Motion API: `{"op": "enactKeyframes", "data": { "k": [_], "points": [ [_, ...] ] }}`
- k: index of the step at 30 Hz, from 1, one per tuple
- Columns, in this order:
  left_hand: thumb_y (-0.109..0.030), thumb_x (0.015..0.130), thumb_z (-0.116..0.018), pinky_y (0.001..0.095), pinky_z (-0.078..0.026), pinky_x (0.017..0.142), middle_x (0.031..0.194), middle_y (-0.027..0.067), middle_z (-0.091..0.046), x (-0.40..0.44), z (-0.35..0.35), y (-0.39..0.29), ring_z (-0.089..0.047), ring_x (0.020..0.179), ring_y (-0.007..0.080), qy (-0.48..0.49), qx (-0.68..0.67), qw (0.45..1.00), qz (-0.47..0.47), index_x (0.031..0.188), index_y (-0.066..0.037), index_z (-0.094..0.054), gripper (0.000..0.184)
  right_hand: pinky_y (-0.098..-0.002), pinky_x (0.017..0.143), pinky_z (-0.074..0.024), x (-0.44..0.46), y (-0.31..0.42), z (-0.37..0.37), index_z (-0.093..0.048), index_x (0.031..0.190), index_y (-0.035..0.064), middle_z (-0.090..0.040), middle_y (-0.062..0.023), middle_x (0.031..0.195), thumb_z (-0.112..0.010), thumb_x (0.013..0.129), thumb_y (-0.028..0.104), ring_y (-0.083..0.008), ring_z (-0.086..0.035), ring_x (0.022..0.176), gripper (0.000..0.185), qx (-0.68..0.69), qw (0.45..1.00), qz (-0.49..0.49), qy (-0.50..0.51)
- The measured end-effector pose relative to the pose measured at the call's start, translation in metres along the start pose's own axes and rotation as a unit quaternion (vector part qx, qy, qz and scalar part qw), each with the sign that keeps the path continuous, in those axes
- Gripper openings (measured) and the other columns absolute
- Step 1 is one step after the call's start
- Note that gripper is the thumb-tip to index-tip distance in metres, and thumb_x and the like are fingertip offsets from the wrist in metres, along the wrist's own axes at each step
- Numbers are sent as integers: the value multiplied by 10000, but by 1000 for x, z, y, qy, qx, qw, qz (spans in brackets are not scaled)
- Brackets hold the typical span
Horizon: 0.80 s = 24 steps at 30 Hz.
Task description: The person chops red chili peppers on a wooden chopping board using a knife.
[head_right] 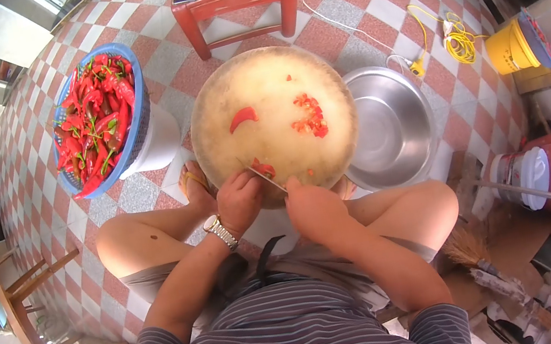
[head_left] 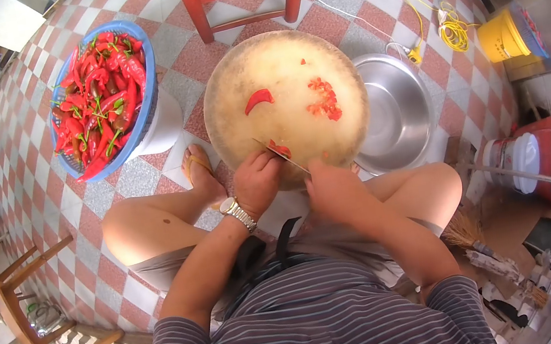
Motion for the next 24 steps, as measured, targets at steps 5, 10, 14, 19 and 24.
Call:
{"op": "enactKeyframes", "data": {
  "k": [5,10,14,19,24],
  "points": [
    [-82,825,-710,379,-586,777,947,50,-711,1,-2,0,-693,911,256,18,-14,1000,1,997,-107,-734,175,-568,761,-539,3,-17,-2,-568,1046,50,-724,-232,878,-616,992,276,-439,-710,836,238,22,997,41,-67],
    [-107,813,-760,411,-579,772,918,66,-698,10,-14,20,-686,872,304,136,-5,989,66,1006,-136,-748,195,-575,759,-526,-19,-18,41,-592,1064,53,-720,-237,888,-628,970,269,-461,-692,838,238,76,988,18,-135],
    [-117,800,-778,425,-567,804,920,76,-688,30,-18,27,-672,914,305,169,-32,984,36,1016,-133,-754,217,-575,774,-526,-30,-40,55,-603,1093,60,-720,-238,909,-637,960,273,-481,-680,859,254,103,981,4,-166],
    [-145,767,-804,440,-544,860,924,83,-687,51,-13,24,-660,956,312,138,-58,988,-25,958,-120,-765,196,-576,781,-531,-29,-61,46,-606,1111,62,-720,-240,938,-652,952,269,-486,-679,877,265,91,982,-34,-161],
    [-176,758,-820,447,-520,834,889,82,-672,42,-24,22,-646,904,334,120,6,990,80,927,-112,-752,193,-575,807,-529,-29,-56,30,-598,1148,46,-714,-263,942,-671,945,255,-487,-678,909,300,110,979,-20,-170]
  ]
}}
Point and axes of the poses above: each hand's wrist, its own x-axis towards the middle knuckle, its own z-axis out of the back of the hand, y = z × x, the point moved 8 cm from there along x, towards the middle knuckle
